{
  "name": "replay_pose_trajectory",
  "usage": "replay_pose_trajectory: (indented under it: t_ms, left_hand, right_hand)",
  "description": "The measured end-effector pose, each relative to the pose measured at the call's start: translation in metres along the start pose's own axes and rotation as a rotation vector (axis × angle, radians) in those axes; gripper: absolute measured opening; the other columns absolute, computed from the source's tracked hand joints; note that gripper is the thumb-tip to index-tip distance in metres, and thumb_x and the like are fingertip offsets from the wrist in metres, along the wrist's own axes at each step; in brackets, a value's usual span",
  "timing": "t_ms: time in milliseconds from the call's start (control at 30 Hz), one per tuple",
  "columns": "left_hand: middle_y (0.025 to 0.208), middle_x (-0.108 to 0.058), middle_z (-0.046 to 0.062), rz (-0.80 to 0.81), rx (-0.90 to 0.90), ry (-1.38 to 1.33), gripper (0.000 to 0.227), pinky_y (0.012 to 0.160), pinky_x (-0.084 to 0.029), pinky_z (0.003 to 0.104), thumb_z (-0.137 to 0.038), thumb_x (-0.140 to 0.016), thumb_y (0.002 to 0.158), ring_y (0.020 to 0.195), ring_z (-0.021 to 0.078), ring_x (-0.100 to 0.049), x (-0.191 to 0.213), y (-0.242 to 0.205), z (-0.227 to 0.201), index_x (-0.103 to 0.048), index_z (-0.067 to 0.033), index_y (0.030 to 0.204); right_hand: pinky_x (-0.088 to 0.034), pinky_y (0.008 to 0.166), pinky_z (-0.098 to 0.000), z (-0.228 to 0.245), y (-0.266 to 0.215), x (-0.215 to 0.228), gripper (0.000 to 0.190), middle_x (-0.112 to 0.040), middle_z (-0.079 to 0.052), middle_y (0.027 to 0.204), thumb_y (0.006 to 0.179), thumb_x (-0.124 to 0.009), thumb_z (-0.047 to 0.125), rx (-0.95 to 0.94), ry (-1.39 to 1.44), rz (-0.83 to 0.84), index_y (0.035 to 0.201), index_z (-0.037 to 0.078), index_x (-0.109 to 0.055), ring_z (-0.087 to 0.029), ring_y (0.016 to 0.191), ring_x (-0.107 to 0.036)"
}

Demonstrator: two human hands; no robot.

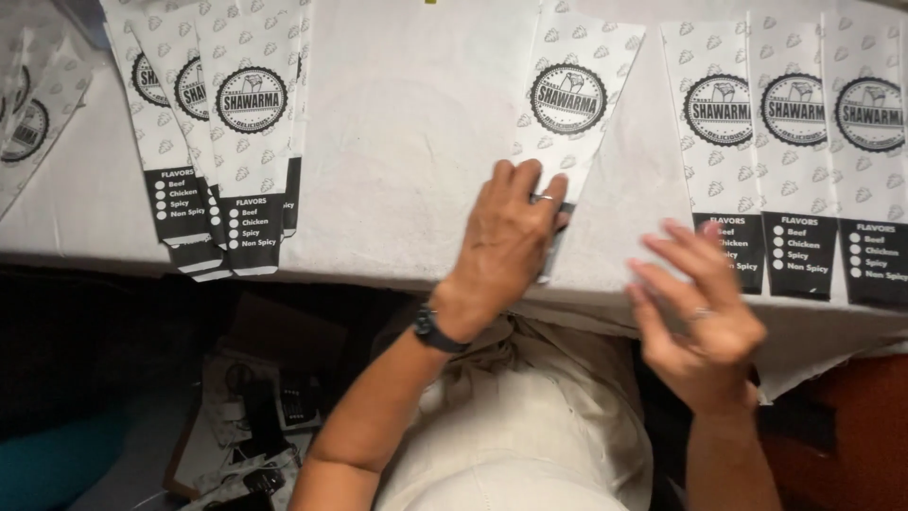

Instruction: The person folds printed paper sheets into small rectangular packages on a table. They then apply glue from a bottle to the edges of the folded packages to secure them. The person handles the packages one at a time, arranging them in rows on the table.

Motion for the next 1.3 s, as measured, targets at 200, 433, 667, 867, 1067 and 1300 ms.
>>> replay_pose_trajectory:
  t_ms: [200,433,667,867,1067,1300]
  left_hand:
    - [0.114,-0.058,0.017,-0.194,0.012,-0.105,0.024,0.074,-0.048,0.043,-0.012,-0.071,0.097,0.095,0.0324,-0.053,0.006,-0.011,-0.021,-0.062,0.0011,0.114]
    - [0.125,-0.065,0.023,-0.01,-0.214,-0.576,0.023,0.115,-0.045,0.057,-0.004,-0.074,0.095,0.13,0.0415,-0.059,0.035,-0.056,-0.003,-0.065,0.0052,0.113]
    - [0.117,-0.068,0.024,-0.141,-0.254,-0.508,0.013,0.107,-0.053,0.056,-0.003,-0.066,0.101,0.121,0.0429,-0.065,0.029,-0.059,-0.012,-0.066,0.0077,0.107]
    - [0.109,-0.069,0.02,-0.22,-0.198,-0.526,0.009,0.102,-0.053,0.053,-0.002,-0.072,0.097,0.115,0.0398,-0.068,0.027,-0.055,-0.017,-0.067,0.0052,0.098]
    - [0.101,-0.071,0.011,-0.242,0.079,-0.576,0.011,0.098,-0.049,0.043,0.003,-0.075,0.087,0.111,0.0325,-0.07,0.025,-0.05,-0.023,-0.065,-0.002,0.086]
    - [0.115,-0.07,0.01,0.001,0.111,-0.709,0.029,0.103,-0.047,0.041,0.01,-0.066,0.084,0.117,0.0295,-0.065,0.031,-0.045,-0.009,-0.07,-0.0052,0.108]
  right_hand:
    - [-0.042,0.121,-0.0687,0.001,0.009,-0.029,0.03,-0.065,-0.028,0.125,0.091,-0.076,-0.003,0.175,0.16,0.128,0.119,-0.009,-0.064,-0.048,0.127,-0.061]
    - [-0.049,0.115,-0.0643,-0.003,0.013,-0.031,0.026,-0.067,-0.027,0.122,0.091,-0.075,0.0,0.225,0.206,0.201,0.112,-0.009,-0.062,-0.045,0.123,-0.065]
    - [-0.05,0.113,-0.0657,-0.005,0.011,-0.028,0.016,-0.068,-0.026,0.12,0.095,-0.067,-0.007,0.238,0.215,0.19,0.11,-0.009,-0.061,-0.046,0.121,-0.067]
    - [-0.05,0.114,-0.0648,-0.003,0.013,-0.03,0.014,-0.068,-0.028,0.119,0.092,-0.068,-0.011,0.202,0.25,0.182,0.105,-0.01,-0.063,-0.047,0.12,-0.067]
    - [-0.046,0.12,-0.0603,0.002,0.02,-0.031,0.013,-0.073,-0.021,0.102,0.084,-0.08,-0.01,-0.134,0.293,0.114,0.086,-0.005,-0.068,-0.034,0.109,-0.072]
    - [-0.043,0.126,-0.0561,-0.002,0.023,-0.023,0.012,-0.073,-0.016,0.101,0.085,-0.077,-0.012,-0.279,0.413,0.137,0.088,-0.001,-0.07,-0.032,0.112,-0.073]
Point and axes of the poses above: each hand's wrist, its own y-axis towards the middle knuckle, its own x-axis out of the back of the hand, z = x × y, the point moved 2 cm from there along y, towards the middle knuckle
